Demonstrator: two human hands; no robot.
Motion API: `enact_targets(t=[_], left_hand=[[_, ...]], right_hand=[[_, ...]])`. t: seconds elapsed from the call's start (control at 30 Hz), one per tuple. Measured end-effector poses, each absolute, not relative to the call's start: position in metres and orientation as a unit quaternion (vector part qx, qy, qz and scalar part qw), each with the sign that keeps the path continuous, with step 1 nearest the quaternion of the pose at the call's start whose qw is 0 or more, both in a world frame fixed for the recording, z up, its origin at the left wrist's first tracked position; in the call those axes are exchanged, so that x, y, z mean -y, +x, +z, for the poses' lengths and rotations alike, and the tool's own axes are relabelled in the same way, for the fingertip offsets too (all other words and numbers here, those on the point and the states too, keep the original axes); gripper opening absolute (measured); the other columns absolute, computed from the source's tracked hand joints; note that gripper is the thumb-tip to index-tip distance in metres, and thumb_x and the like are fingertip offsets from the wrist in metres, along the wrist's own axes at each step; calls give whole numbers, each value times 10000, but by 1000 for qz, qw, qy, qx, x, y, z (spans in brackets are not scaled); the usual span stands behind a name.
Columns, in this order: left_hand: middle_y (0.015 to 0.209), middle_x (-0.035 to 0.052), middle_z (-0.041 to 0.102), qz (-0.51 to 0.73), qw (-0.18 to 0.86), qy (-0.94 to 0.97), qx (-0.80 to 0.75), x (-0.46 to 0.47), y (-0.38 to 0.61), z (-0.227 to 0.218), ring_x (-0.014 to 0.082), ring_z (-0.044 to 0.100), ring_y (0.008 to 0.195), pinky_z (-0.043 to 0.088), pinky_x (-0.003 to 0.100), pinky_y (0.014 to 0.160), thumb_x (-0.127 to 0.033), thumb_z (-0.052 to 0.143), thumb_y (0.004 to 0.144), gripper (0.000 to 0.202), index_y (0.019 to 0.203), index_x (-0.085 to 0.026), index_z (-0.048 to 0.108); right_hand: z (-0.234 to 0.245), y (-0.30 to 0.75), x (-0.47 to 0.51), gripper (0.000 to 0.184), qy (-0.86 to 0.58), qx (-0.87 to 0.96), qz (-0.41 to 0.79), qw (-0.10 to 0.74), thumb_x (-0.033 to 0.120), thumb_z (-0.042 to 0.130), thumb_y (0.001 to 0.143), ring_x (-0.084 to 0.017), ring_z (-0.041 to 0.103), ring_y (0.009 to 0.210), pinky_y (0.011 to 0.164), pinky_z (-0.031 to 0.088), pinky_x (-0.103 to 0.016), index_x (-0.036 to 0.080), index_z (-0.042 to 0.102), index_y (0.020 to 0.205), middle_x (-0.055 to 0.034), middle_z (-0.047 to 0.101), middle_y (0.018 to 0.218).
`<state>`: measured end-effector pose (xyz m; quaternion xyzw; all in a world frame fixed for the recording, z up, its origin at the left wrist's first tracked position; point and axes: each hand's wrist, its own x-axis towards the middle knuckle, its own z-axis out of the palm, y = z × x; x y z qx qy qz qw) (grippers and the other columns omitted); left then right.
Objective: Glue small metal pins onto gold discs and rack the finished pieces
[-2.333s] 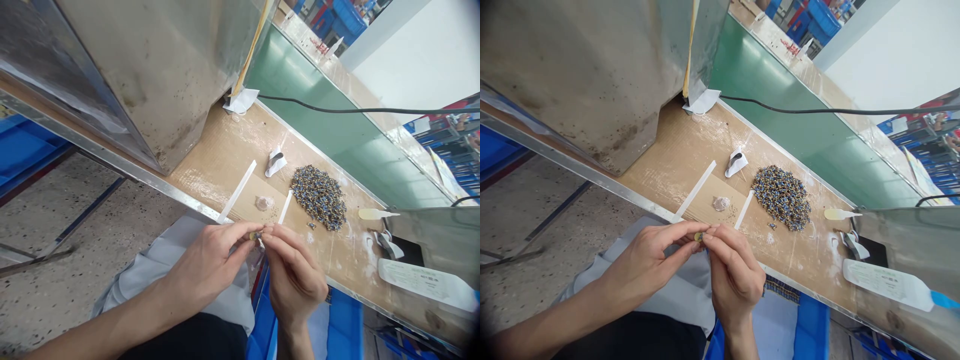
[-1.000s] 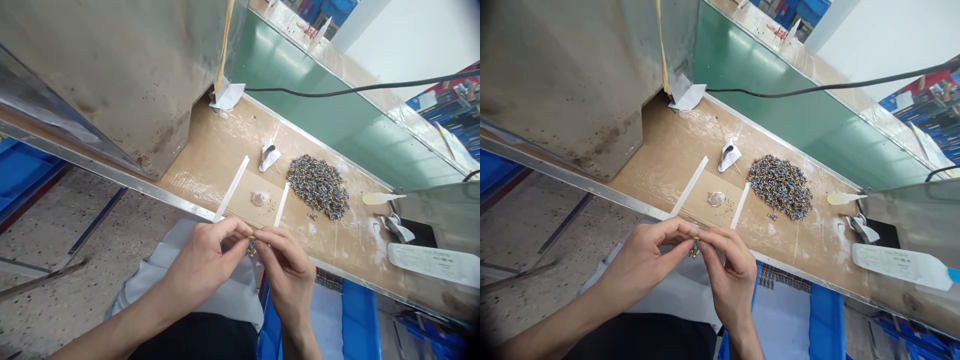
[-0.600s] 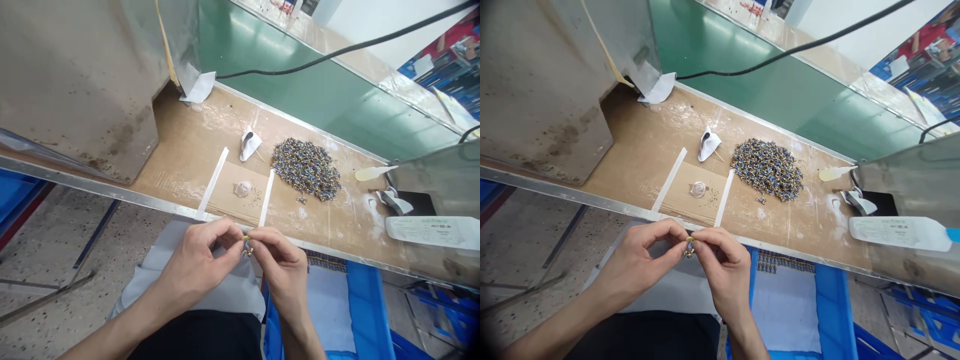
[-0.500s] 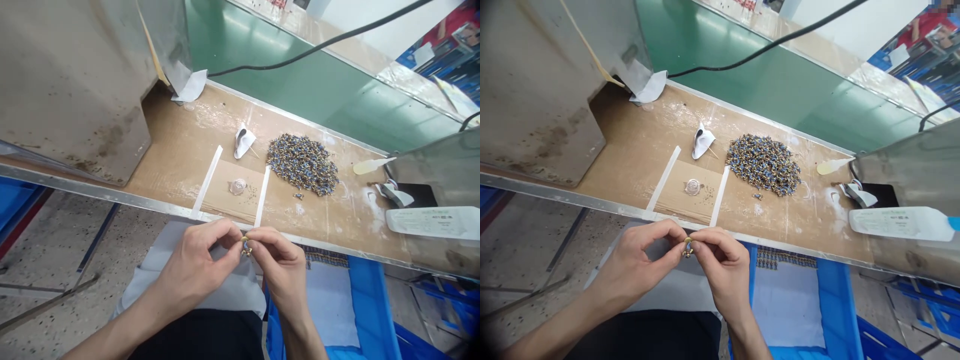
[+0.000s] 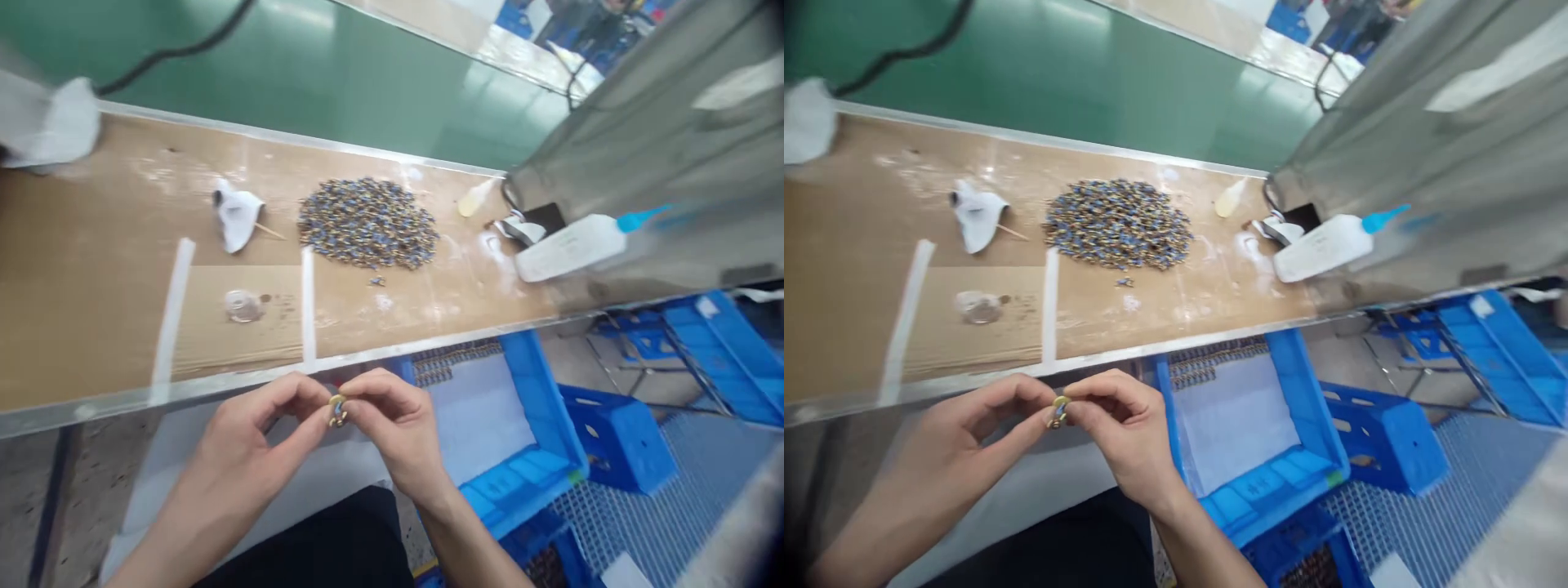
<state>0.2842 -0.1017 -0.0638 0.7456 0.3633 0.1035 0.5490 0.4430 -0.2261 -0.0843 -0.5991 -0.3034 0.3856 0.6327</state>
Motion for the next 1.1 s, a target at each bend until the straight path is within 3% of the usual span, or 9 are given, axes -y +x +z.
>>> enact_targets(t=[0.13, 0.2, 0.27, 0.4, 0.53, 0.87, 1.1], left_hand=[[953, -20, 875, 73, 566, 751, -333, 106, 295, -82, 241, 832, 866, 613, 284, 793, -560, 811, 980, 249, 1019, -316, 842], [993, -11, 886, 54, 561, 760, -323, 106, 294, -90, 255, 846, 903, 625, 295, 821, -581, 801, 990, 271, 1062, -322, 843], [1018, -4, 891, 31, 552, 769, -321, 105, 290, -96, 262, 849, 922, 629, 295, 818, -596, 777, 1013, 290, 1090, -324, 839], [1011, 10, 893, -2, 540, 778, -321, 101, 282, -102, 266, 851, 895, 579, 250, 624, -620, 751, 1024, 325, 1111, -319, 837], [1034, 26, 895, -10, 540, 775, -327, 99, 277, -103, 274, 852, 901, 526, 232, 531, -614, 754, 1020, 332, 1135, -315, 842], [1038, 25, 895, -19, 540, 764, -351, 99, 267, -108, 296, 846, 949, 566, 247, 609, -651, 744, 993, 374, 1111, -316, 861], [1040, 6, 872, 1, 563, 722, -403, 103, 267, -99, 296, 799, 997, 434, 258, 567, -698, 741, 968, 395, 1081, -334, 842]], right_hand=[[-122, 495, 286, 204, -722, 239, 272, 589, 435, 840, 1005, -204, 810, 936, 868, 696, -342, 243, 873, 1067, -47, 851, 1035], [-153, 536, 324, 363, -814, 139, 189, 531, 524, 837, 977, -215, 805, 891, 891, 698, -383, 208, 858, 1154, -55, 854, 1013], [-187, 578, 357, 404, -852, 87, 157, 492, 511, 797, 1000, -232, 794, 906, 906, 688, -408, 153, 836, 1182, -88, 850, 1028], [-244, 634, 393, 286, -890, 40, 193, 410, 433, 826, 1055, -183, 755, 786, 813, 673, -364, 148, 798, 1070, -29, 795, 924], [-279, 648, 400, 292, -904, 14, 228, 361, 444, 787, 1111, -175, 767, 877, 830, 686, -355, 157, 759, 1154, -28, 780, 1053], [-308, 663, 411, 325, -902, 28, 264, 340, 473, 764, 1121, -209, 783, 978, 883, 701, -387, 170, 755, 1239, -55, 783, 1167], [-316, 661, 413, 322, -896, 49, 276, 344, 464, 775, 1115, -210, 781, 989, 904, 696, -398, 168, 759, 1239, -57, 786, 1173]])
